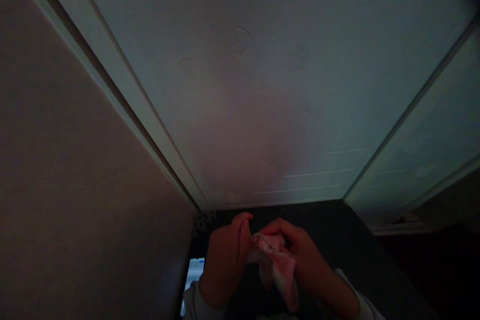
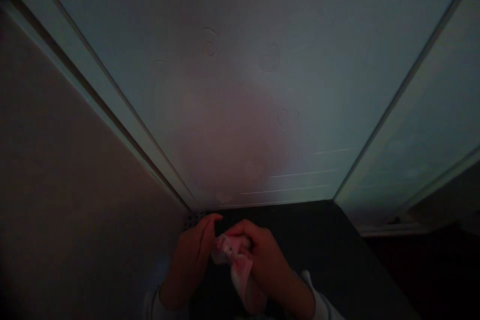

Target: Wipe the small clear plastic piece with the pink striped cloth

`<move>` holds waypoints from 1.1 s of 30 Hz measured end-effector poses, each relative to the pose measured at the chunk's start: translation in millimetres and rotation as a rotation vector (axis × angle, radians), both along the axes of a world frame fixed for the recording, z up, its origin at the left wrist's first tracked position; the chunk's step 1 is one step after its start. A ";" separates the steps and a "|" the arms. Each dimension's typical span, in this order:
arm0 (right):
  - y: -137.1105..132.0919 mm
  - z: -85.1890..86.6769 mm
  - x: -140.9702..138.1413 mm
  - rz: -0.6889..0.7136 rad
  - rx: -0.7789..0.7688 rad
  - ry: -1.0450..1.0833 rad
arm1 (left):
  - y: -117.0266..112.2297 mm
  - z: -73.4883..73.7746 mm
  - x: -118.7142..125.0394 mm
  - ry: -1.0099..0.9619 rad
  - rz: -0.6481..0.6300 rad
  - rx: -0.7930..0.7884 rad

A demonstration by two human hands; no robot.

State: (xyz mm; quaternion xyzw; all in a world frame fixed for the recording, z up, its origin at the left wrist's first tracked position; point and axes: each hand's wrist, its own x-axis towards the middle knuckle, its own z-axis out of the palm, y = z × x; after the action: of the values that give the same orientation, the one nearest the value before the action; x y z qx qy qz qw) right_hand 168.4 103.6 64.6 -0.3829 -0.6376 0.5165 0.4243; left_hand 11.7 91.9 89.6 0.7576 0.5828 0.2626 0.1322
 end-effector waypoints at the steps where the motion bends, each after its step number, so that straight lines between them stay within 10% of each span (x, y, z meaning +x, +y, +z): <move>1: 0.0 -0.1 -1.4 0.004 -0.042 0.023 | -1.0 0.1 -0.2 -0.011 0.011 0.015; 17: -3.3 -6.7 -11.3 0.084 -0.231 0.161 | -11.2 4.2 -2.8 -0.134 0.051 0.138; 24: -1.4 -10.5 -15.1 -0.193 0.190 0.236 | -12.0 5.6 -1.2 -0.246 0.057 0.059; 33: -2.5 -11.3 -15.9 -0.171 0.287 0.202 | -11.9 8.0 0.2 -0.301 0.058 0.015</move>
State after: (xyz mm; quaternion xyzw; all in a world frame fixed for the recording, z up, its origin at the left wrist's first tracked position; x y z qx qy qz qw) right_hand 152.5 101.1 53.3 -0.3176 -0.6240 0.4183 0.5786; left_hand 11.9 80.0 97.6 0.6935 0.5758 0.3815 0.2047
